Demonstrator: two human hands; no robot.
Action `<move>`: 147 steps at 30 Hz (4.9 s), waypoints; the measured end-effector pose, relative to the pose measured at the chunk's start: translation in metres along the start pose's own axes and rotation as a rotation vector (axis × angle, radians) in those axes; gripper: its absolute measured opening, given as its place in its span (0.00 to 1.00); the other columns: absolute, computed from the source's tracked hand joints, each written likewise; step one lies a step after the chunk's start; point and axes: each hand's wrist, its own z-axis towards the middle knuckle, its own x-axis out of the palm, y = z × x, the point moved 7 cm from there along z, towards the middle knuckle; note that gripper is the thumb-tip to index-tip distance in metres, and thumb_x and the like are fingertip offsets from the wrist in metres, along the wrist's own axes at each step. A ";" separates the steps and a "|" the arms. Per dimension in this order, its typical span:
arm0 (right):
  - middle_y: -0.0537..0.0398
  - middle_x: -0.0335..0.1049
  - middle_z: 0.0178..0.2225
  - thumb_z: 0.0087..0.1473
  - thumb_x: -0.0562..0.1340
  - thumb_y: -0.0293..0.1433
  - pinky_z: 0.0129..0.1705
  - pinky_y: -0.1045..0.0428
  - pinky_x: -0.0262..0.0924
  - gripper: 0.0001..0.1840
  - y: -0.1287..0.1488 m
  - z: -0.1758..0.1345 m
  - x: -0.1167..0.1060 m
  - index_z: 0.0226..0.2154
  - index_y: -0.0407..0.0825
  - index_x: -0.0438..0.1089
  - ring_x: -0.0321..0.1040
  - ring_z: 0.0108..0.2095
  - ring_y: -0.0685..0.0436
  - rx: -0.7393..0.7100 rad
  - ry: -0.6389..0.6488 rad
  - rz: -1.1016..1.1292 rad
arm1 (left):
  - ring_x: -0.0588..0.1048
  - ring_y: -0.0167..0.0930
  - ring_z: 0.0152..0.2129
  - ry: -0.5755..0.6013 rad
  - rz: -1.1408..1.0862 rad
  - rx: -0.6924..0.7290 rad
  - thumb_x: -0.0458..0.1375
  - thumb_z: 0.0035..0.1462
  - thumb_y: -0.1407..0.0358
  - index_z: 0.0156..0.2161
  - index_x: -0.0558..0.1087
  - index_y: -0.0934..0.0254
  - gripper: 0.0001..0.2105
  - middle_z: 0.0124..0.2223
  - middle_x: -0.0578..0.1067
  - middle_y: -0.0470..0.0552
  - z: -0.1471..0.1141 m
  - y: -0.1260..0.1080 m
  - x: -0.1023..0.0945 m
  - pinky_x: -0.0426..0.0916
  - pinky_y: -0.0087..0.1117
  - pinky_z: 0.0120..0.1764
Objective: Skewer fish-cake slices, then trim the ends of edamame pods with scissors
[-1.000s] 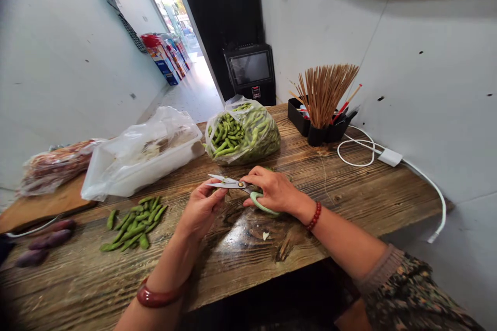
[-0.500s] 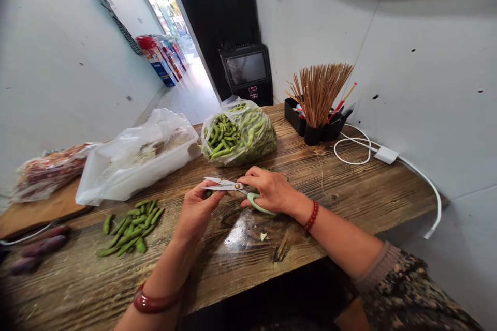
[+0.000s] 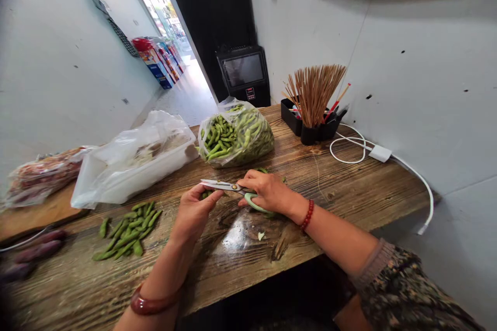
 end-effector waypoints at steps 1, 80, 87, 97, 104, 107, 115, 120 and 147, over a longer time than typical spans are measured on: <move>0.50 0.69 0.38 0.51 0.68 0.38 0.37 0.53 0.63 0.21 -0.001 0.000 0.000 0.46 0.47 0.71 0.68 0.36 0.46 -0.001 -0.015 0.009 | 0.63 0.23 0.20 -0.001 -0.012 -0.014 0.68 0.43 0.63 0.29 0.76 0.66 0.09 0.25 0.72 0.44 0.000 0.002 0.000 0.56 0.24 0.24; 0.51 0.71 0.37 0.49 0.69 0.40 0.40 0.51 0.64 0.22 -0.032 0.004 -0.039 0.45 0.46 0.73 0.69 0.37 0.46 0.065 -0.398 0.152 | 0.73 0.36 0.31 0.295 0.380 0.138 0.65 0.44 0.68 0.30 0.80 0.57 0.05 0.30 0.77 0.51 0.006 -0.012 0.063 0.64 0.31 0.36; 0.49 0.71 0.37 0.49 0.69 0.40 0.39 0.51 0.64 0.22 -0.030 0.005 -0.034 0.44 0.45 0.73 0.68 0.36 0.45 0.036 -0.379 0.155 | 0.73 0.35 0.30 0.257 0.485 0.136 0.64 0.43 0.74 0.26 0.76 0.60 0.06 0.28 0.73 0.52 0.008 -0.010 0.079 0.61 0.29 0.33; 0.50 0.71 0.37 0.48 0.70 0.39 0.40 0.50 0.64 0.23 -0.023 0.004 -0.032 0.45 0.47 0.73 0.68 0.37 0.45 0.041 -0.347 0.194 | 0.61 0.24 0.17 0.154 0.090 -0.033 0.65 0.45 0.65 0.28 0.73 0.64 0.06 0.22 0.69 0.43 0.008 -0.006 0.023 0.54 0.24 0.23; 0.49 0.70 0.39 0.49 0.69 0.38 0.39 0.50 0.65 0.21 -0.014 0.004 -0.017 0.45 0.47 0.72 0.69 0.37 0.45 0.031 -0.181 0.196 | 0.59 0.18 0.15 0.157 -0.238 -0.177 0.67 0.46 0.62 0.37 0.76 0.66 0.13 0.30 0.76 0.49 -0.002 -0.001 0.014 0.50 0.22 0.19; 0.49 0.70 0.39 0.51 0.68 0.38 0.39 0.50 0.65 0.21 -0.013 0.003 -0.013 0.47 0.47 0.72 0.69 0.37 0.45 0.022 -0.157 0.190 | 0.58 0.18 0.15 0.139 -0.312 -0.186 0.66 0.47 0.61 0.40 0.78 0.66 0.14 0.31 0.75 0.49 -0.002 0.000 0.011 0.48 0.22 0.18; 0.49 0.70 0.39 0.51 0.68 0.39 0.37 0.51 0.65 0.22 -0.010 0.002 -0.008 0.46 0.46 0.71 0.68 0.36 0.45 0.024 -0.128 0.173 | 0.59 0.19 0.16 0.047 -0.165 -0.136 0.67 0.45 0.62 0.34 0.78 0.67 0.11 0.25 0.72 0.45 -0.004 0.001 -0.001 0.52 0.22 0.20; 0.49 0.70 0.39 0.50 0.69 0.38 0.37 0.51 0.64 0.23 -0.008 0.001 -0.008 0.46 0.46 0.71 0.68 0.36 0.46 0.023 -0.122 0.167 | 0.58 0.18 0.14 0.064 -0.106 -0.151 0.66 0.46 0.61 0.34 0.75 0.68 0.12 0.23 0.71 0.44 -0.004 0.001 -0.001 0.51 0.21 0.18; 0.50 0.68 0.42 0.49 0.69 0.39 0.40 0.51 0.64 0.27 -0.001 -0.002 0.007 0.51 0.49 0.68 0.68 0.38 0.44 0.040 0.031 0.004 | 0.63 0.22 0.12 0.087 -0.083 -0.101 0.67 0.47 0.61 0.31 0.74 0.67 0.11 0.16 0.69 0.43 -0.007 -0.004 0.007 0.58 0.21 0.16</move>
